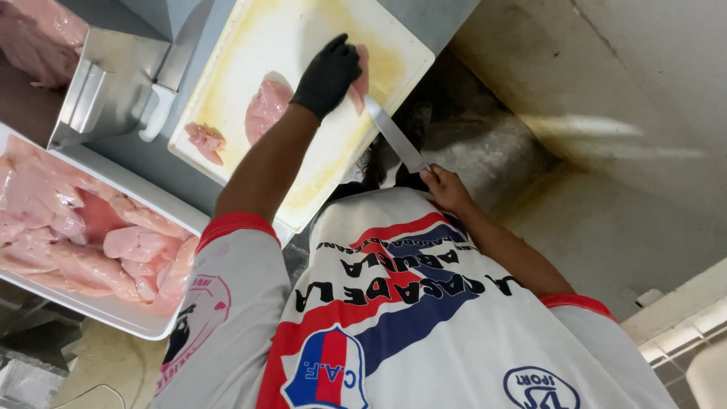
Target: Slicing raw chicken breasts on a cutting board using a knife in a food preparation area
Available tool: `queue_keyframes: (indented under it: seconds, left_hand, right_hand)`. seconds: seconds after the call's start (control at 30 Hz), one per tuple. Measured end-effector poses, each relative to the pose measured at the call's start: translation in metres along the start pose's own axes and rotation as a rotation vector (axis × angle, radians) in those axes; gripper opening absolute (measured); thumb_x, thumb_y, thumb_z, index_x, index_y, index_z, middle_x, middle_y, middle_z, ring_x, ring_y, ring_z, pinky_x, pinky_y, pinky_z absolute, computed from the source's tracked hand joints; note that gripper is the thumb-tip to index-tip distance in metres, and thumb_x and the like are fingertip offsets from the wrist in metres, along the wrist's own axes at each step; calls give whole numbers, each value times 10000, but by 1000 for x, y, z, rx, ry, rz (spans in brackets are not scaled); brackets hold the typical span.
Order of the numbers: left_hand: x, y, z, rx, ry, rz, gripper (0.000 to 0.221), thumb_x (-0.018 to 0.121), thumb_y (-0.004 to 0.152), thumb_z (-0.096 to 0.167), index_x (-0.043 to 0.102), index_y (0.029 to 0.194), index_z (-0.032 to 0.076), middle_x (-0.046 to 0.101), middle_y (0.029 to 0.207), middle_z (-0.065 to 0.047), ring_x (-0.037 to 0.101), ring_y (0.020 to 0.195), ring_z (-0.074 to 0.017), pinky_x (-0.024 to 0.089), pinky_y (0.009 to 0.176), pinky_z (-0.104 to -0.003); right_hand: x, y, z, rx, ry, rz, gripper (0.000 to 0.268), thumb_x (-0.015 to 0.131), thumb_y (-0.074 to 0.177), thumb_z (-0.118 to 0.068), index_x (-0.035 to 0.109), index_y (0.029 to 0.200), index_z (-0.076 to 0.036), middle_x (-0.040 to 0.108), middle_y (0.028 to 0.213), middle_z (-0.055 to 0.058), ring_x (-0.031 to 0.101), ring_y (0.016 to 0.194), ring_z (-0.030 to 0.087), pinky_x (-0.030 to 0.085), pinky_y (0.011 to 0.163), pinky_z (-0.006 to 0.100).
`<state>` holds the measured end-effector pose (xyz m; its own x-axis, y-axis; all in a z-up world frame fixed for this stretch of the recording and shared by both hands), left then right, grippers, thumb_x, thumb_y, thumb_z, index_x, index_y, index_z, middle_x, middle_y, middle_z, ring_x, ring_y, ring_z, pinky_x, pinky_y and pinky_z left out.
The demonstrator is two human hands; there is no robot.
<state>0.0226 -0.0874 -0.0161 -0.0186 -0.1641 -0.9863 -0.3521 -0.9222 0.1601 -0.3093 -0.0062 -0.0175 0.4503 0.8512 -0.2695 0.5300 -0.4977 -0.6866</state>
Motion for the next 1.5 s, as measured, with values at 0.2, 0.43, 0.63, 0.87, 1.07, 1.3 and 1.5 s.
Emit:
queue_keyframes:
  seconds: [0.2, 0.43, 0.63, 0.87, 1.07, 1.3, 1.5]
  left_hand:
    - [6, -39, 21, -86, -317, -35, 123, 746, 875, 45, 778, 936, 148, 743, 1054, -93, 679, 1133, -331, 560, 1031, -440]
    - [-16, -30, -18, -782, -719, 100, 321, 640, 875, 84, 752, 1165, 163, 554, 1128, -114, 621, 998, -347, 555, 713, -485]
    - [3, -40, -32, -882, -830, 201, 339, 714, 795, 24, 759, 1104, 157, 694, 1109, -63, 711, 1014, -271, 568, 892, -369]
    - [11, -44, -35, -816, -735, 217, 330, 710, 786, 62, 746, 1094, 174, 739, 1081, -34, 702, 1011, -264, 560, 871, -379]
    - [26, -53, -39, -963, -813, 187, 342, 707, 768, 102, 764, 1083, 220, 748, 1081, -28, 720, 994, -264, 556, 875, -367]
    - [7, -43, -38, -1134, -999, 217, 389, 617, 727, 36, 694, 1074, 193, 768, 1099, -20, 734, 983, -235, 559, 827, -334]
    - [39, -24, -40, -1209, -640, -34, 244, 732, 808, 286, 721, 1024, 174, 772, 1003, -95, 755, 948, -363, 598, 821, -469]
  right_hand:
    - [-8, 7, -20, 37, 196, 64, 512, 522, 1167, -527, 633, 922, -91, 646, 680, 106, 610, 657, 216, 528, 657, 379]
    - [5, 23, -49, 196, 249, 2, 429, 472, 1102, -539, 566, 997, -133, 545, 696, 34, 498, 547, 150, 381, 492, 344]
    - [19, 32, -66, 214, 368, -43, 414, 450, 1102, -553, 487, 952, -170, 469, 647, 4, 394, 442, 124, 328, 366, 320]
    - [0, 1, -70, 175, -48, -46, 518, 437, 1072, -616, 570, 981, -124, 660, 850, 96, 655, 806, 232, 474, 771, 411]
    - [-1, 11, -82, 141, 137, 5, 441, 456, 1101, -545, 575, 1015, -129, 564, 722, 30, 533, 604, 150, 414, 553, 347]
    - [-2, 4, -63, 164, 44, -51, 497, 454, 1063, -618, 577, 1018, -138, 610, 732, 44, 567, 615, 159, 442, 596, 354]
    - [-15, 1, -8, 102, 55, 50, 408, 488, 1094, -513, 569, 948, -140, 616, 748, 45, 592, 667, 155, 453, 612, 351]
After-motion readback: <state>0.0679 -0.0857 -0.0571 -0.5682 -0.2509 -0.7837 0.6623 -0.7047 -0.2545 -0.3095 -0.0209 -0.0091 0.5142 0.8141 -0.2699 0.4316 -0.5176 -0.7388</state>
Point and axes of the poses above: each hand's wrist, its own y-axis towards the middle knuckle, its own x-axis out of the palm, z = x × y, the point moved 8 cm from there along y, towards the middle knuckle
